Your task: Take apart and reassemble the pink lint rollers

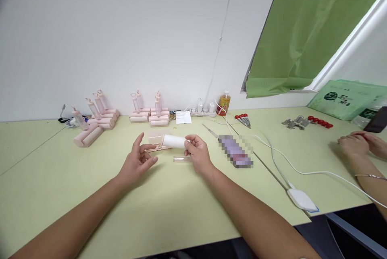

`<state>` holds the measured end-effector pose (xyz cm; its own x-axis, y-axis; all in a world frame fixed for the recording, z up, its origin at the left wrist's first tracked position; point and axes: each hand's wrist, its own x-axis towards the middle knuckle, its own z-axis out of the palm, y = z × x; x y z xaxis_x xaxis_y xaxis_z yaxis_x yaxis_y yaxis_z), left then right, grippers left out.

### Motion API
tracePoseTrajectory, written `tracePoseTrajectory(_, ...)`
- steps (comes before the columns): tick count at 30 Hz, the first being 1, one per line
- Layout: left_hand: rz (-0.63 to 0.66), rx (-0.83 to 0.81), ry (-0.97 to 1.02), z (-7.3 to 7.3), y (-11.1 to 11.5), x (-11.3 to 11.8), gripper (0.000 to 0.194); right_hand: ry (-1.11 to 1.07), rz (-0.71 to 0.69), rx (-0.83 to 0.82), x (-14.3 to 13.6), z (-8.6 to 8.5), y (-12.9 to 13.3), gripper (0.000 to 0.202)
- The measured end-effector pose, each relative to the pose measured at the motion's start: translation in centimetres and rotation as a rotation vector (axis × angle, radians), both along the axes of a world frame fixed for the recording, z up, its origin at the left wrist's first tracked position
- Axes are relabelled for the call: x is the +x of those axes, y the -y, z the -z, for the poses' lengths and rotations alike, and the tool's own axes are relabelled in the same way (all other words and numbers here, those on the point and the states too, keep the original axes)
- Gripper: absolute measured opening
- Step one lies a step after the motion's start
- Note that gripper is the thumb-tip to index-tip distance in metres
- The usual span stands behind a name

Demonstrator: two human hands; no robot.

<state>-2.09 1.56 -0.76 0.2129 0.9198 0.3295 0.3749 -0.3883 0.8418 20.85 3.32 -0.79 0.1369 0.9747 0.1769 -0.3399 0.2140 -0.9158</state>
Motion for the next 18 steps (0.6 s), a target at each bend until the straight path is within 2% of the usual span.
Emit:
tracePoseTrajectory(2,0.068,-0.046,0.003,-0.05,0.27,0.22,0.09,-0.003,-0.014,-0.002,-0.21,-0.01,0.28,0.028)
tracePoseTrajectory(6,0.299,-0.227,-0.108,-0.28,0.7,0.35,0.081,0.01,-0.02,-0.019,-0.41,0.03,0.8,0.027)
tracePoseTrajectory(14,0.227,-0.069,-0.219,-0.16,0.67,0.07,0.073,0.118,-0.028,0.05,-0.01,-0.24,0.89,0.027)
tracePoseTrajectory(18,0.104,0.008,-0.214,-0.46,0.37,-0.28,0.073,0.152,0.007,0.09,0.12,-0.6,0.91,0.026)
